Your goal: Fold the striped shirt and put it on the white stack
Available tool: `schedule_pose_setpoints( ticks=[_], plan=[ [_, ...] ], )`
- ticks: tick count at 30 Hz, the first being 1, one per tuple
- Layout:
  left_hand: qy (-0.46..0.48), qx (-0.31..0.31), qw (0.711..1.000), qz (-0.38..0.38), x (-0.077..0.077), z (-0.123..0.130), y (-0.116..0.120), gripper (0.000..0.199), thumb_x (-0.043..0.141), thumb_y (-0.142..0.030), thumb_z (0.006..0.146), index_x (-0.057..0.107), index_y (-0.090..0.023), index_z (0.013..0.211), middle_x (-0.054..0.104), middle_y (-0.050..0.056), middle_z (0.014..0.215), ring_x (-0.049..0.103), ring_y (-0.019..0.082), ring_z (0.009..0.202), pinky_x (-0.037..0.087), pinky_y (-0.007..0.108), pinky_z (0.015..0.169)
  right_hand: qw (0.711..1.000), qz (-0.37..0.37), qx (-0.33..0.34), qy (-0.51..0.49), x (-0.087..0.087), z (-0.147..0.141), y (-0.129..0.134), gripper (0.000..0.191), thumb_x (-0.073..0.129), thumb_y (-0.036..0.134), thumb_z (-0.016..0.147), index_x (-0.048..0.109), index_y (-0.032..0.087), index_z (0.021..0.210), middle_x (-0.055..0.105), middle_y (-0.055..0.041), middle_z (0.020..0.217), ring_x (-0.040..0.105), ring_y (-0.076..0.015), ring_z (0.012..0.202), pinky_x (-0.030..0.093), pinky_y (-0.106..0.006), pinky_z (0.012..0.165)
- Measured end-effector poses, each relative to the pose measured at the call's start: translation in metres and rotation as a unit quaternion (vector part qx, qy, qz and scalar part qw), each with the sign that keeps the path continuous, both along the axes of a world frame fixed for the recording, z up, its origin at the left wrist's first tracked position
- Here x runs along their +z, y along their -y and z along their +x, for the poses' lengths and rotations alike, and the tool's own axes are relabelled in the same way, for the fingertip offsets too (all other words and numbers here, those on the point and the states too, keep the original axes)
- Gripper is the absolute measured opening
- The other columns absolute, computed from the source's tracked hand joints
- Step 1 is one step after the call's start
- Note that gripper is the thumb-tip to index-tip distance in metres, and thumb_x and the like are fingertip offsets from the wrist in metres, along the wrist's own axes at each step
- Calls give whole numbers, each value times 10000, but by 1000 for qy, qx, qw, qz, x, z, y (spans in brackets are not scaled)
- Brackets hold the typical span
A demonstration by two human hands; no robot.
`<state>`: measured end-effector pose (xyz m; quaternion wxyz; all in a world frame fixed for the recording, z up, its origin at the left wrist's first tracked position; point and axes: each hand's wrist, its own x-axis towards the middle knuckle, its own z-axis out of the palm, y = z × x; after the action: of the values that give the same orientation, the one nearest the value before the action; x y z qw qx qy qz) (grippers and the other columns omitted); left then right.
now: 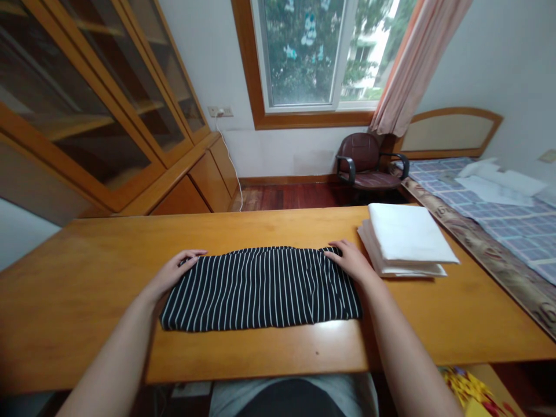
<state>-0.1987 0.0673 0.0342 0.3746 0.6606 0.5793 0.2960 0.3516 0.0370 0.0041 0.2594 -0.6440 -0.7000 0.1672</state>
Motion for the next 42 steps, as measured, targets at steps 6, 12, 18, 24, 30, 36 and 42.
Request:
schedule_pose_setpoints(
  ticks=[6,12,18,24,30,36,42],
  plan=[
    [-76,21,996,30,-13,-1,-9,521,482,-744,778,554,-229,819,605,14,801,589,226,844,498,370,874,997,-71,15,-25,6,10,-9,182,758,357,751,695,206,831,674,-60,879,640,-261,905,498,-380,877],
    [-58,37,997,41,-12,-9,-2,483,502,-710,786,556,-231,827,572,6,798,558,211,827,488,332,832,968,-53,-19,-244,22,6,2,355,674,543,801,628,206,904,656,-34,870,620,-234,853,500,-332,778],
    [12,63,997,47,5,-15,6,439,571,-663,782,551,-228,841,562,7,832,544,199,813,476,302,794,922,-43,-60,-379,32,-1,3,375,687,544,789,546,244,965,597,10,833,593,-184,775,491,-278,718],
    [40,89,995,-6,-6,-7,-10,499,539,-724,769,505,-231,840,518,-21,767,511,176,745,470,284,730,930,-31,-96,-354,9,-1,-22,313,608,513,832,536,245,977,640,4,861,627,-198,815,512,-299,750],
    [-41,93,995,-3,-28,2,-33,412,537,-633,800,540,-222,815,604,7,817,581,217,859,483,348,868,973,-5,-156,-169,-17,-1,-46,279,607,455,819,615,213,959,669,-37,843,640,-244,863,494,-384,847],
    [-101,155,982,32,-29,-4,-29,488,563,-523,790,544,-190,1146,649,90,1032,640,267,984,477,441,980,983,25,-174,-61,-7,-2,-42,482,573,437,863,569,154,1252,691,-140,1008,649,-293,1004,481,-419,924],
    [-176,214,958,78,-27,-10,25,677,549,-634,780,519,-149,1251,601,164,1151,671,282,892,509,489,952,988,-75,-133,-11,1,6,6,598,611,520,851,522,150,1313,703,-128,916,687,-294,883,516,-394,840]
  ],
)
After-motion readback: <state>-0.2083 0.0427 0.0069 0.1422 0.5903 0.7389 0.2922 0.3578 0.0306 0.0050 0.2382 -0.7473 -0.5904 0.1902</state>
